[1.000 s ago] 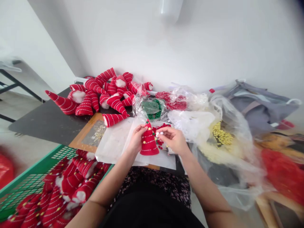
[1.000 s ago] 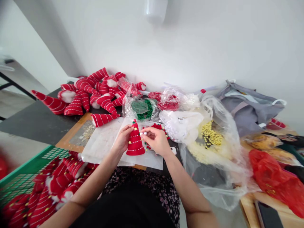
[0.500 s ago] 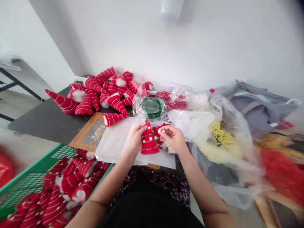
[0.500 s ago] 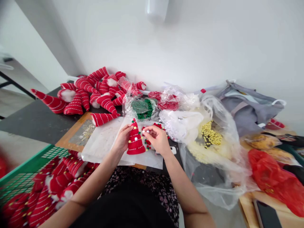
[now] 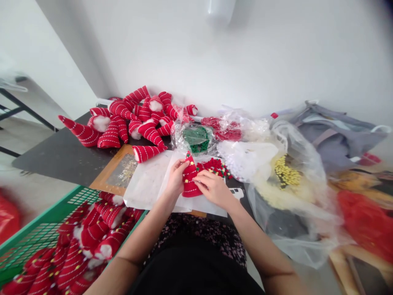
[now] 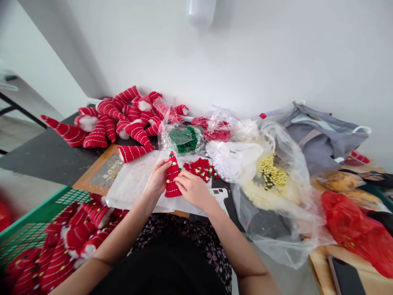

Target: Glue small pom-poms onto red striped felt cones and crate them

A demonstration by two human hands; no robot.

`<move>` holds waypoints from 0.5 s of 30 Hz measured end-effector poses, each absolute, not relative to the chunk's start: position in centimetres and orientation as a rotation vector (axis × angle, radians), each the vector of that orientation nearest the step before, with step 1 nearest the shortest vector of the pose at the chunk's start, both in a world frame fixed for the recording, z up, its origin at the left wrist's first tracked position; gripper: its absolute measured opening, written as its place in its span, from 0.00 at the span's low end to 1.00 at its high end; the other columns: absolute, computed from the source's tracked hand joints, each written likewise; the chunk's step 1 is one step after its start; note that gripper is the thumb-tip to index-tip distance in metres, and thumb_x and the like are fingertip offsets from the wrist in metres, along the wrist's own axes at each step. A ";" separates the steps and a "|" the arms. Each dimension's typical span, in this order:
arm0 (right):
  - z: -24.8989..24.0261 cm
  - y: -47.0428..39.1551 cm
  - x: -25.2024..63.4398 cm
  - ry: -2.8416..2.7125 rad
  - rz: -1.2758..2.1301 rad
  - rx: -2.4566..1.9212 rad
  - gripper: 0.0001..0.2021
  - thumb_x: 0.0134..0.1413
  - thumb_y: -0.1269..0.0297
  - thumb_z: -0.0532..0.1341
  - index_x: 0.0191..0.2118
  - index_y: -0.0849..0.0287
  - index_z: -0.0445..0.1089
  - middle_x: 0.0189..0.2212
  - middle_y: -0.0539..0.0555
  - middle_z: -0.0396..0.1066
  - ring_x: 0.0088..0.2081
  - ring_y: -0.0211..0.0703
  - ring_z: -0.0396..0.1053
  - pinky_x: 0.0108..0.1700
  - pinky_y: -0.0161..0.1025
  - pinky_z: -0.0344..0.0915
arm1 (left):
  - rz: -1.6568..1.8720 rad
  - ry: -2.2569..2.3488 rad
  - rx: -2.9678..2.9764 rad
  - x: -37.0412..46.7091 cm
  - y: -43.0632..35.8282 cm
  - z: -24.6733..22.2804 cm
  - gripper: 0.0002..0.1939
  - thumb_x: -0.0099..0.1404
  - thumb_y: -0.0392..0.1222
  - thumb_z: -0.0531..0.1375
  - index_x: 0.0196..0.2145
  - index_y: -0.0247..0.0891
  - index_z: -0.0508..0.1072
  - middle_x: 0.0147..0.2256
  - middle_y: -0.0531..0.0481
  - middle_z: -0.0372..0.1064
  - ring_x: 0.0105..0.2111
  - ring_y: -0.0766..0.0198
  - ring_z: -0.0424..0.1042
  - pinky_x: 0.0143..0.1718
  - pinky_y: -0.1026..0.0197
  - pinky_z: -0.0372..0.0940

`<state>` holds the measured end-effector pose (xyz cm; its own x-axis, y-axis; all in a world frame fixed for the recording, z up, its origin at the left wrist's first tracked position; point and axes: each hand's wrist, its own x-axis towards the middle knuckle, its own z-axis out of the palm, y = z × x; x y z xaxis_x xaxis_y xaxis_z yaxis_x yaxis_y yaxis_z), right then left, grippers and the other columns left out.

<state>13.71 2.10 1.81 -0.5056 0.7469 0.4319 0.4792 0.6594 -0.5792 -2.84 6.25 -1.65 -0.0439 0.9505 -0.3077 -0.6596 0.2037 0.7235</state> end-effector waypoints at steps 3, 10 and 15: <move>2.4 2.1 14.2 -2.109 0.573 -0.947 0.11 0.70 0.69 0.61 0.44 0.53 0.82 0.42 0.57 0.80 0.41 0.48 0.79 0.45 0.43 0.77 | 1.359 0.891 0.416 -2.9 6.2 -1.6 0.18 0.48 0.41 0.77 0.31 0.41 0.72 0.26 0.57 0.73 0.25 0.65 0.73 0.31 0.63 0.65; 1.1 4.6 16.1 -1.918 0.575 -1.219 0.08 0.62 0.72 0.64 0.40 0.55 0.81 0.37 0.56 0.81 0.34 0.46 0.77 0.39 0.42 0.75 | 1.331 0.828 0.397 -3.4 5.7 -0.9 0.19 0.48 0.41 0.76 0.30 0.40 0.71 0.25 0.57 0.73 0.24 0.66 0.72 0.30 0.63 0.65; -0.6 5.0 15.6 -1.887 0.606 -1.232 0.09 0.61 0.71 0.63 0.39 0.56 0.83 0.41 0.58 0.83 0.39 0.49 0.80 0.43 0.45 0.76 | 1.345 0.772 0.415 -3.8 5.5 -0.7 0.18 0.48 0.41 0.76 0.31 0.40 0.71 0.25 0.58 0.72 0.24 0.67 0.72 0.30 0.64 0.65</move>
<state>15.57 4.95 -0.60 -0.2194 0.9097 0.3526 0.5344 0.4144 -0.7366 -3.83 5.46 -0.74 0.0344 0.9661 -0.2561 -0.7089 0.2042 0.6751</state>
